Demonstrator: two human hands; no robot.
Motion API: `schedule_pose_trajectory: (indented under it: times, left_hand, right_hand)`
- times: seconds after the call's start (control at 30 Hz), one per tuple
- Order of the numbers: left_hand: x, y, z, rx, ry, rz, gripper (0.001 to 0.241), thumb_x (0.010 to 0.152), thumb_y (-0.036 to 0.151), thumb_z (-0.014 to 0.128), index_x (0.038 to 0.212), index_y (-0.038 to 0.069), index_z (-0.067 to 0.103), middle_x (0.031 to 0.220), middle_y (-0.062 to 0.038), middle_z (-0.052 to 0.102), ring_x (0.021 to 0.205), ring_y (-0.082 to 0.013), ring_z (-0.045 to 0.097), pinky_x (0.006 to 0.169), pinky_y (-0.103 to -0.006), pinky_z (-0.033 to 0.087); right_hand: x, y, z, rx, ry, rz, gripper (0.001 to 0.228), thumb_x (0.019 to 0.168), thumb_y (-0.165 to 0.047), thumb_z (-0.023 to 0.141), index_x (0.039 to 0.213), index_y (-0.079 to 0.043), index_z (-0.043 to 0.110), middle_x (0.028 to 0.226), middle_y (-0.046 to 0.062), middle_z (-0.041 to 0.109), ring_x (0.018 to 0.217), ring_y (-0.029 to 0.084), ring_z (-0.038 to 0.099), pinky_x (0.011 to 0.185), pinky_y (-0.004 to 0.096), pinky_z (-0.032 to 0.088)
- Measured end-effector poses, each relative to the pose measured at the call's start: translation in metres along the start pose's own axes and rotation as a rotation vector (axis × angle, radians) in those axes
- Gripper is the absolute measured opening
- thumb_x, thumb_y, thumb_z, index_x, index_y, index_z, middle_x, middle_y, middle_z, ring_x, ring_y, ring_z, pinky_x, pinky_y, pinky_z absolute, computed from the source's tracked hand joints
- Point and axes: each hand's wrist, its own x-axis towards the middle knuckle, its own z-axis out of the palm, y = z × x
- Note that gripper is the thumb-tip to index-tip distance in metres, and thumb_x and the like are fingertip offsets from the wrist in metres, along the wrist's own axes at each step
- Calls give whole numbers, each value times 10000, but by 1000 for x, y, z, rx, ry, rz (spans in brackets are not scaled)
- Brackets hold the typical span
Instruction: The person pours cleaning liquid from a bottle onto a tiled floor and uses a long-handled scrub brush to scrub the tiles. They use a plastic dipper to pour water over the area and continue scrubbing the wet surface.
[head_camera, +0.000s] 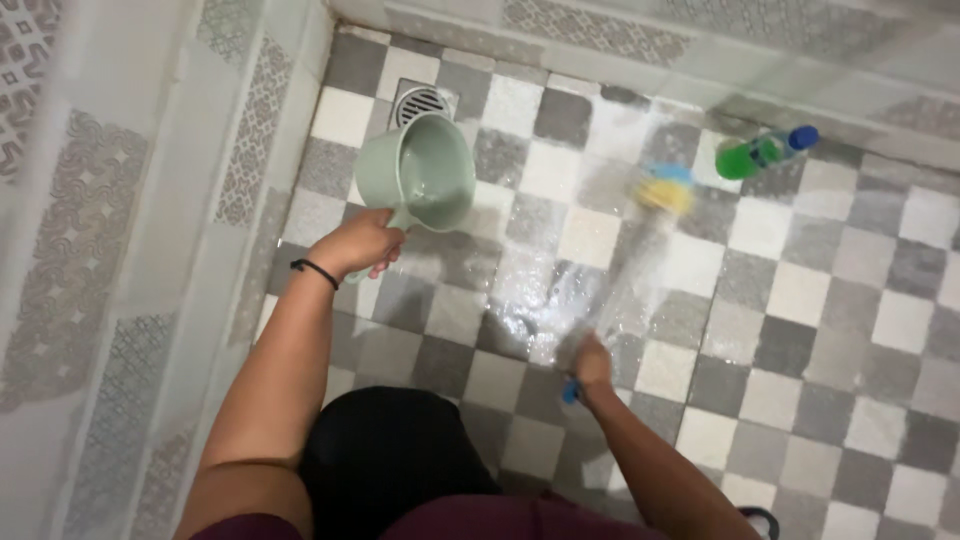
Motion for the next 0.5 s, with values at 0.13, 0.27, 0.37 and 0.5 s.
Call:
schedule_pose_trajectory:
  times: [0.13,0.27,0.37,0.5]
  left_hand:
    - [1,-4,-24,-79,54,-8,221,917,150,575,1015,-46,596,725,-86,593,509,-167,531,445,-351,471]
    - [-2,-18,-40,-187,116,-39,202,919,149,570,1056,5,602,727,-54,575,508,-144,496,446,-342,431]
    - [-1,-26,-48,-201,144,-11,201,919,138,563,1052,-9,594,724,-56,575,503,-146,501,442,-337,450]
    - [7,-31,-49,-211,197,-7,209,932,148,582,1053,-23,584,719,-63,576,501,-147,511,437,-337,451]
  right_hand:
    - [81,-40,15,-264,-164,112,624,1097,-530,369,1140,41,617,780,170,652,617,281,610,630,451,544]
    - [102,-39,-24,-654,204,-741,646,1171,-471,212,1130,1,653,850,172,652,731,291,613,715,423,521]
    - [82,-50,-26,-293,373,-372,653,1137,-505,206,1137,27,585,751,148,574,595,279,550,542,402,474]
    - [80,-75,10,92,55,219,664,1102,-550,330,978,47,594,565,129,521,394,217,479,378,388,401]
